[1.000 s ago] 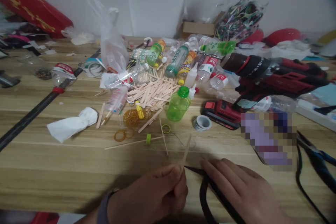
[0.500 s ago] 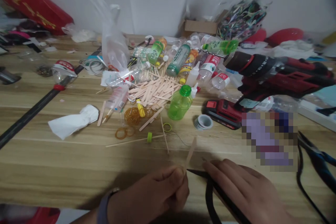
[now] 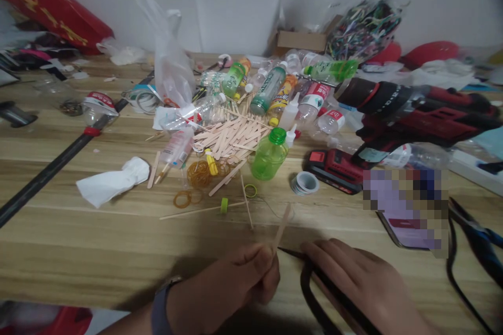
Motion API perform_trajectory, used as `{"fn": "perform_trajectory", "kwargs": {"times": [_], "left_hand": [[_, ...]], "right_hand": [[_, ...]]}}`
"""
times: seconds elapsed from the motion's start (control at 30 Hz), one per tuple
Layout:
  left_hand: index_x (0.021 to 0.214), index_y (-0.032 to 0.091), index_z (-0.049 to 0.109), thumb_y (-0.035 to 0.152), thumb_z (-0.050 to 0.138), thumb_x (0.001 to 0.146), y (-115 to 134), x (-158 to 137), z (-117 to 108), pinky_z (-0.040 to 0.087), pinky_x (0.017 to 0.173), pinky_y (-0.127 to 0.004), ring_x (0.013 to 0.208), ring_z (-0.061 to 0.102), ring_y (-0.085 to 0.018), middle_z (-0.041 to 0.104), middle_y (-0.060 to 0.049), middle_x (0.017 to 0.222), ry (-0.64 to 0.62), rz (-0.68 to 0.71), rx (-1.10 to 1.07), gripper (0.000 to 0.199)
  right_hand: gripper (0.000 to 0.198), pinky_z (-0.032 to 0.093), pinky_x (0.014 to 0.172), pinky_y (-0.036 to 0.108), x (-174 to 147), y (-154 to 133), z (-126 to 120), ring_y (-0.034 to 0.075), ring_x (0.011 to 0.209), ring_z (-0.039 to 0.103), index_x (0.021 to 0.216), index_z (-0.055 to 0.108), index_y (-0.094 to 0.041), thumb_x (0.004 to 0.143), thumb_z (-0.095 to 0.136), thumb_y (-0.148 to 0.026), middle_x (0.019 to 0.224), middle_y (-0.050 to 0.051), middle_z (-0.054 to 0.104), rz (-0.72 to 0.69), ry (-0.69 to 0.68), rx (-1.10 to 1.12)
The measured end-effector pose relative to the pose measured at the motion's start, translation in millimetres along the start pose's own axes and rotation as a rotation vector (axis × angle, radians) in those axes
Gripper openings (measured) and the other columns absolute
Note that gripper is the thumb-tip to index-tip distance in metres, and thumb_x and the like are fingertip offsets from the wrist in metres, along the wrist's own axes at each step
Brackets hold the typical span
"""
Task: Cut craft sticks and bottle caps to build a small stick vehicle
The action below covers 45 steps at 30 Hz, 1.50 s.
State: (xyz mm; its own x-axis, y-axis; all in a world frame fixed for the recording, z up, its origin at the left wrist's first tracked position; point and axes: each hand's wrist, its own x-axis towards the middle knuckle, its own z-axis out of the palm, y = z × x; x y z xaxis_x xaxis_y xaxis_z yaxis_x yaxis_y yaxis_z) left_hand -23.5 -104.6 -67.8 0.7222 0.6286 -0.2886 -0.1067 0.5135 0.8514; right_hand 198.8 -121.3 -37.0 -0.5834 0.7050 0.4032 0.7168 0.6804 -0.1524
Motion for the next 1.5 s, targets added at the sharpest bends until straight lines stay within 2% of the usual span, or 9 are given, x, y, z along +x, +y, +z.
{"fn": "perform_trajectory", "kwargs": {"times": [0.1,0.3,0.53,0.8,0.97,1.03,1.27,1.43,1.5], "left_hand": [[0.068,0.021,0.041,0.075,0.04,0.091,-1.9,-2.4,2.2,0.026,0.06,-0.031,0.059,0.029,-0.012,0.037,0.005,0.063,-0.023,0.02,-0.038,0.058],[0.069,0.02,0.044,0.08,0.033,0.09,12.2,-6.6,-4.6,0.026,0.06,-0.03,0.06,0.032,-0.013,0.038,0.004,0.065,-0.007,0.042,0.272,0.064],[0.069,0.022,0.041,0.07,0.042,0.092,-1.9,-5.8,1.2,0.024,0.058,-0.03,0.056,0.03,-0.012,0.038,0.005,0.06,-0.075,0.025,-0.071,0.054],[0.069,0.021,0.045,0.075,0.032,0.093,11.3,-6.1,-7.9,0.027,0.061,-0.03,0.062,0.034,-0.014,0.038,0.004,0.066,0.003,0.065,0.367,0.061],[0.069,0.022,0.042,0.066,0.034,0.096,2.5,-4.3,-2.0,0.026,0.06,-0.03,0.059,0.031,-0.013,0.038,0.005,0.063,0.005,0.004,0.156,0.053],[0.069,0.022,0.042,0.066,0.037,0.094,-1.3,-4.2,-0.3,0.026,0.059,-0.03,0.059,0.031,-0.013,0.039,0.005,0.063,-0.011,-0.014,0.08,0.051],[0.068,0.021,0.045,0.076,0.035,0.091,7.1,-6.6,-7.1,0.025,0.06,-0.031,0.061,0.032,-0.013,0.038,0.004,0.065,-0.007,0.049,0.277,0.061],[0.069,0.022,0.042,0.073,0.043,0.091,-2.0,-4.3,-1.4,0.022,0.058,-0.031,0.056,0.027,-0.013,0.035,0.006,0.06,-0.08,0.027,-0.019,0.055],[0.07,0.023,0.039,0.071,0.043,0.091,-5.6,-3.9,0.7,0.024,0.058,-0.031,0.055,0.028,-0.013,0.034,0.006,0.058,-0.123,0.009,-0.094,0.053]], "right_hand": [[0.04,0.05,0.057,0.025,0.6,1.4,-0.3,0.017,0.066,0.068,0.101,0.063,-0.015,0.108,0.024,-0.015,0.078,0.005,0.071,-0.049,0.031,-0.096],[0.049,0.026,0.038,0.018,1.2,-13.8,12.1,0.009,0.039,0.041,0.084,0.056,-0.019,0.107,0.028,-0.052,0.05,-0.003,0.053,0.755,-0.678,1.067],[0.036,0.048,0.061,0.027,-8.8,0.1,11.9,0.018,0.07,0.068,0.11,0.062,-0.018,0.109,0.026,-0.018,0.081,0.005,0.071,-0.037,0.123,-0.048],[0.057,0.03,0.037,0.018,-2.9,-8.9,17.3,0.01,0.036,0.044,0.082,0.056,-0.019,0.106,0.023,-0.059,0.047,-0.003,0.055,0.704,-0.646,0.978],[0.037,0.046,0.054,0.023,-4.3,0.6,12.3,0.016,0.062,0.067,0.098,0.063,-0.017,0.11,0.028,-0.023,0.074,0.004,0.071,0.008,0.083,0.037],[0.039,0.047,0.054,0.024,-3.0,1.1,9.5,0.016,0.062,0.068,0.101,0.063,-0.016,0.11,0.025,-0.018,0.074,0.004,0.071,-0.087,0.143,-0.082],[0.058,0.028,0.036,0.018,-1.1,-13.2,18.3,0.01,0.036,0.044,0.081,0.054,-0.019,0.105,0.024,-0.062,0.046,-0.004,0.051,0.699,-0.647,1.044],[0.041,0.045,0.051,0.023,-2.1,-3.0,10.5,0.015,0.058,0.066,0.094,0.063,-0.016,0.111,0.027,-0.026,0.07,0.004,0.069,0.028,0.065,0.102],[0.04,0.047,0.053,0.025,-1.6,-0.2,7.8,0.016,0.062,0.068,0.101,0.063,-0.016,0.11,0.025,-0.02,0.074,0.004,0.071,-0.094,0.13,-0.034]]}}
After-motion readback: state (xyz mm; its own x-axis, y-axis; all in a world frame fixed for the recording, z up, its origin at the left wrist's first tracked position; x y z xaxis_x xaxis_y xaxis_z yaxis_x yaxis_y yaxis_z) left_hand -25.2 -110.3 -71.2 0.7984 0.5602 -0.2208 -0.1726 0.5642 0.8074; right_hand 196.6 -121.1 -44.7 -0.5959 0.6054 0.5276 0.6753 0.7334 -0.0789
